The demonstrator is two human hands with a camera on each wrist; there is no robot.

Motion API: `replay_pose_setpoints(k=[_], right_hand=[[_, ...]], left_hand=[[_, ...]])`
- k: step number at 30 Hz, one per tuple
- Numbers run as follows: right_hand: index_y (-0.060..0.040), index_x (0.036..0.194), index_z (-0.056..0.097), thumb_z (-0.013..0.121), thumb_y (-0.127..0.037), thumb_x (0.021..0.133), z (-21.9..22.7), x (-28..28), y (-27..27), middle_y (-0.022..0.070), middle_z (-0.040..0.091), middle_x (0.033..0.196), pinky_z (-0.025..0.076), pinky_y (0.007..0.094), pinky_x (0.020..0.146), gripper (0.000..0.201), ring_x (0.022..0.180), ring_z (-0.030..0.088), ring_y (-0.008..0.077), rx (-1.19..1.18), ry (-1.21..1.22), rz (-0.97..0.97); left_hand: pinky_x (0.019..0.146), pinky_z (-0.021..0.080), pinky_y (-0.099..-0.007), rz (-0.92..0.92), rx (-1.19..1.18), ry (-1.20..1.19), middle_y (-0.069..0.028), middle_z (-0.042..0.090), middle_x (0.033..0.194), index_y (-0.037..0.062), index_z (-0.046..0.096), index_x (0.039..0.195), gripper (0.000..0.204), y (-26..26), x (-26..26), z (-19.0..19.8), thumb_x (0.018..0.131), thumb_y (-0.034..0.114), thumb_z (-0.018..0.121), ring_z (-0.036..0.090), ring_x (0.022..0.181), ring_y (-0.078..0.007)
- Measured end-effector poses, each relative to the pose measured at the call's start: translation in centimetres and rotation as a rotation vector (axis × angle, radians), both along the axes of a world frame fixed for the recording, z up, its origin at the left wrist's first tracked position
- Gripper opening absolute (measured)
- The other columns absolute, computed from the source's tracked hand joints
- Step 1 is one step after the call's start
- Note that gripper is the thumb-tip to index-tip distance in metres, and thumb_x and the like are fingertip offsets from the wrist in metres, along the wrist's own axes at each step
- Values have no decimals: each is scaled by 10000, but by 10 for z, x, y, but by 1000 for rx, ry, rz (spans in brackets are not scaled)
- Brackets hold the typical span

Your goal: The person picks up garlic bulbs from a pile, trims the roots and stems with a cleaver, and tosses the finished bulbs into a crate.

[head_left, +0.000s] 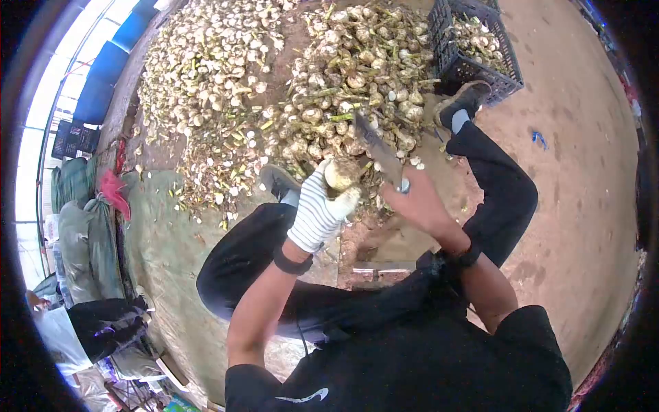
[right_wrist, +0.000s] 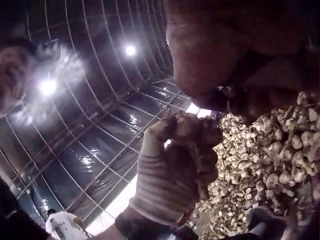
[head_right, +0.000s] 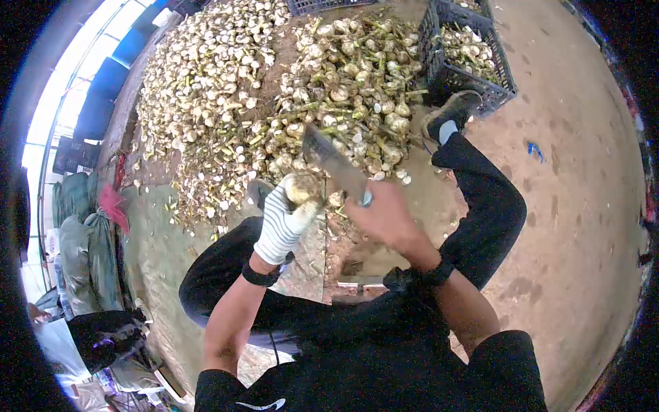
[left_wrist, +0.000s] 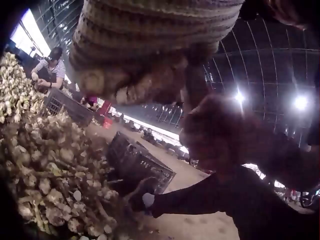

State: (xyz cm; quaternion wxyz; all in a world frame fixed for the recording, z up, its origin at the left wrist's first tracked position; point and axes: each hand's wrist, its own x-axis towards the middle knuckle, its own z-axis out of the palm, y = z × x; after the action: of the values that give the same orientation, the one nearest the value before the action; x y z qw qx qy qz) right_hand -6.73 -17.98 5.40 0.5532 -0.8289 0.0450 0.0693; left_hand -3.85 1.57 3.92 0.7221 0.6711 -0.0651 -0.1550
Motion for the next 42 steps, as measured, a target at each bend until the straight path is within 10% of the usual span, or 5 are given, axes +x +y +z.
replay_pose_setpoints(k=[10,23,24,29,42], right_hand=[[44,796,667,663,-313,688,15,-15,9,286,598,669,512,461,705,374,678,628,425,-196,69,271],[27,980,632,606,-276,785,-107,-22,-43,121,594,641,474,361,557,361,568,576,228,6,187,103],[22,1059,608,606,-248,829,-109,-34,-38,36,585,639,457,314,511,355,526,544,141,54,228,67],[14,985,595,645,-314,854,-29,-16,19,8,525,574,391,249,424,356,451,481,96,382,359,-5],[-70,867,555,632,-310,875,-54,-18,5,-17,502,652,351,228,419,253,491,444,59,649,363,-344]], left_hand=[[842,480,-339,-160,453,-314,-54,625,1022,76,548,1147,461,13,-12,-25,774,258,747,597,951,-182],[676,483,-237,53,-124,12,-30,642,876,-7,586,987,282,-4,-2,22,749,114,675,583,769,-76],[709,500,-238,-50,477,-573,-46,648,899,-4,566,1055,355,4,7,22,763,146,701,609,781,-111],[778,514,-304,210,-501,-2,-61,592,1064,18,522,1188,413,-19,0,-18,884,293,574,603,885,-168],[638,559,-321,297,-283,412,-109,647,935,30,562,1049,272,7,13,-43,858,205,642,653,773,-199]])
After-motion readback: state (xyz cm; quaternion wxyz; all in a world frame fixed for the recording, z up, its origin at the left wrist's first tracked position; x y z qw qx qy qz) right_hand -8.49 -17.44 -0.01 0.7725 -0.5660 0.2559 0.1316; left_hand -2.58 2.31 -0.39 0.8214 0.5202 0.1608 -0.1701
